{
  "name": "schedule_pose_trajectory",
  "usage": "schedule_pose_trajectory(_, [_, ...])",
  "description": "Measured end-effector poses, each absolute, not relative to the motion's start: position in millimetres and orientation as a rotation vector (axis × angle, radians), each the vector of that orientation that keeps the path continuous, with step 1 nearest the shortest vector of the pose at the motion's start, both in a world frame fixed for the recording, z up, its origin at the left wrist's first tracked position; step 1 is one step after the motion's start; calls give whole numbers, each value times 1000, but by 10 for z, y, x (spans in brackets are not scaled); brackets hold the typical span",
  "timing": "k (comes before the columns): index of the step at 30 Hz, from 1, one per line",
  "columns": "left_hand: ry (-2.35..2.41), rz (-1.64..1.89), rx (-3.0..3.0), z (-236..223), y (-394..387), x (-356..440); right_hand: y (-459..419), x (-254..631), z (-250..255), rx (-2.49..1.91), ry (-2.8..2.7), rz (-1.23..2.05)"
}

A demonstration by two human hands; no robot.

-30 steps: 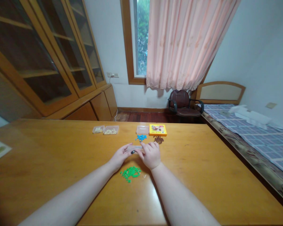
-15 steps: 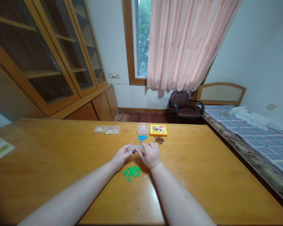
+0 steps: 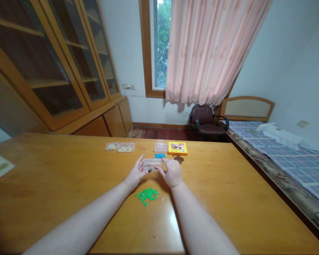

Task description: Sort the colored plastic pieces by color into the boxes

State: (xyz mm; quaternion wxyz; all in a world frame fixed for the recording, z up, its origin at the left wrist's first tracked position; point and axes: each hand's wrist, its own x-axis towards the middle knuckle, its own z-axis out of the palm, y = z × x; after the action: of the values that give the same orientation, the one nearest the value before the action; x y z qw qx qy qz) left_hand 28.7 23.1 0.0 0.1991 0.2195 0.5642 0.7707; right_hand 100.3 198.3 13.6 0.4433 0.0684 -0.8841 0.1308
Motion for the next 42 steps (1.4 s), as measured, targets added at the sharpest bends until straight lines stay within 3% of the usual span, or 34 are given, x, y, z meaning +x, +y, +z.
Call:
schedule_pose_trajectory(11, [1445,2195,745,-56,233,244,2024,973,83,126,-2025,746])
schedule_pose_trajectory(20, [1443,2215,766,-77,204,208,2059,954,57,133,-2213,1002])
schedule_pose_trajectory(26, [1663,1944,814,-48,131,236,2109,899,-27,160,-2405,1343])
schedule_pose_trajectory(34, [2292,1360,1164,-51,-45,96,2088,874,-57,181,-2637,1179])
schedule_pose_trajectory(42, [2642,853,1093,45,-51,75,2035,879,-56,50,-2840,845])
